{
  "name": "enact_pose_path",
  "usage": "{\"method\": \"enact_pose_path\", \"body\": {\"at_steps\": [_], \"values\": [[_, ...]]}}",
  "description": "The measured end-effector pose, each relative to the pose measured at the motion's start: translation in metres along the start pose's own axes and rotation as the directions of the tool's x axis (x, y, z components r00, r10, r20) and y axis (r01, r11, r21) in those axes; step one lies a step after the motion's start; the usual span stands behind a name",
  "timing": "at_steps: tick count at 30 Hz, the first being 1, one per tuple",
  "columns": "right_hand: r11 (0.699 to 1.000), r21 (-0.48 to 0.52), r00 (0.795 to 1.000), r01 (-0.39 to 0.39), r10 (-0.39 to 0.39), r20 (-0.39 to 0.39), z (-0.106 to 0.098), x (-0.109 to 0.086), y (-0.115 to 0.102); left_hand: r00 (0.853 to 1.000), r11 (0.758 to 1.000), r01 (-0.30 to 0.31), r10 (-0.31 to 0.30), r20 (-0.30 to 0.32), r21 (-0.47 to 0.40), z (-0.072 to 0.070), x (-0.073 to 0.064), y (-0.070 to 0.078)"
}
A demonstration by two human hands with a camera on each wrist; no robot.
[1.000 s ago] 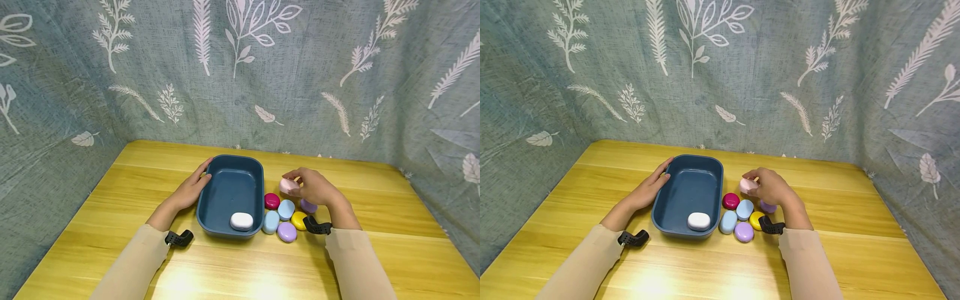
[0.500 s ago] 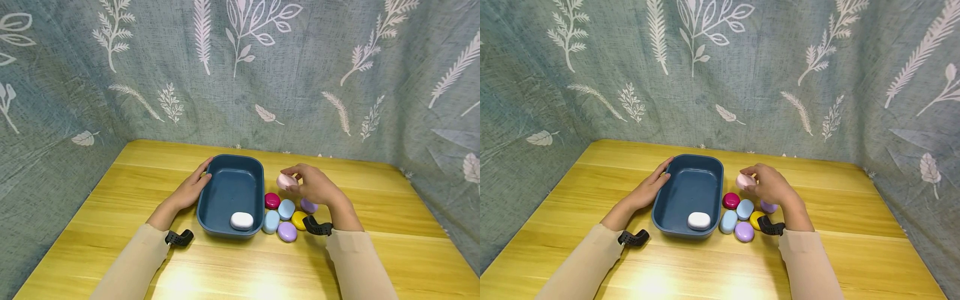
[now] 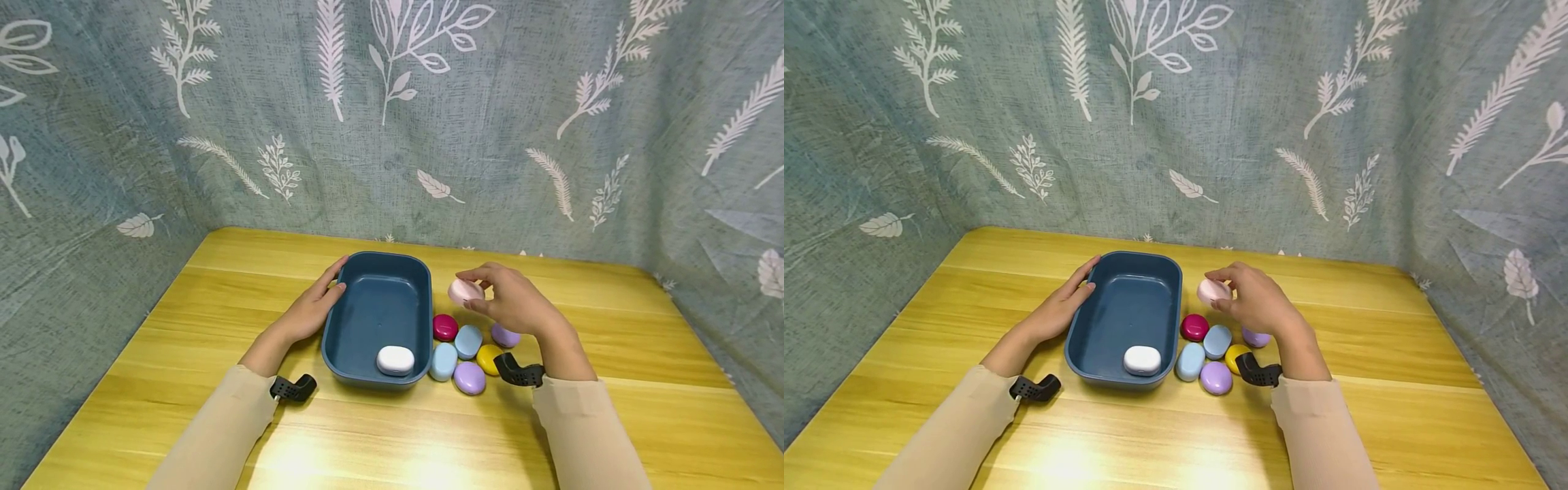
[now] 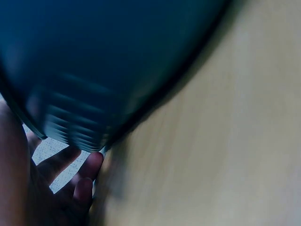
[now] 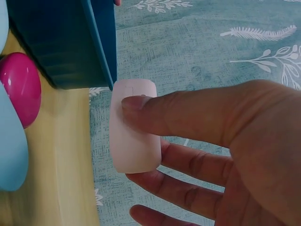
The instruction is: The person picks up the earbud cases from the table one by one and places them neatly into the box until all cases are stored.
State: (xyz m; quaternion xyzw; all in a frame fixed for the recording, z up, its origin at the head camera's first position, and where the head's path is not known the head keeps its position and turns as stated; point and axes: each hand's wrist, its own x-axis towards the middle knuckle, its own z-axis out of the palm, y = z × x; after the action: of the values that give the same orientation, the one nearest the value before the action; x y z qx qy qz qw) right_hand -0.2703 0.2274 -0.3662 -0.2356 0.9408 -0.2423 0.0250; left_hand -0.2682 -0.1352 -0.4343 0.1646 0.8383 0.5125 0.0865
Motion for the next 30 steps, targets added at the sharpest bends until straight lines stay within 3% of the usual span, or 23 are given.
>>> {"method": "enact_pose_path", "body": {"at_steps": [30], "values": [[0.995,-0.015,0.994,0.098,-0.098,-0.041,-0.004,-0.004,-0.023,1.000,1.000,0.001,-0.001,-0.004,0.007,0.000,0.000,0.001]]}}
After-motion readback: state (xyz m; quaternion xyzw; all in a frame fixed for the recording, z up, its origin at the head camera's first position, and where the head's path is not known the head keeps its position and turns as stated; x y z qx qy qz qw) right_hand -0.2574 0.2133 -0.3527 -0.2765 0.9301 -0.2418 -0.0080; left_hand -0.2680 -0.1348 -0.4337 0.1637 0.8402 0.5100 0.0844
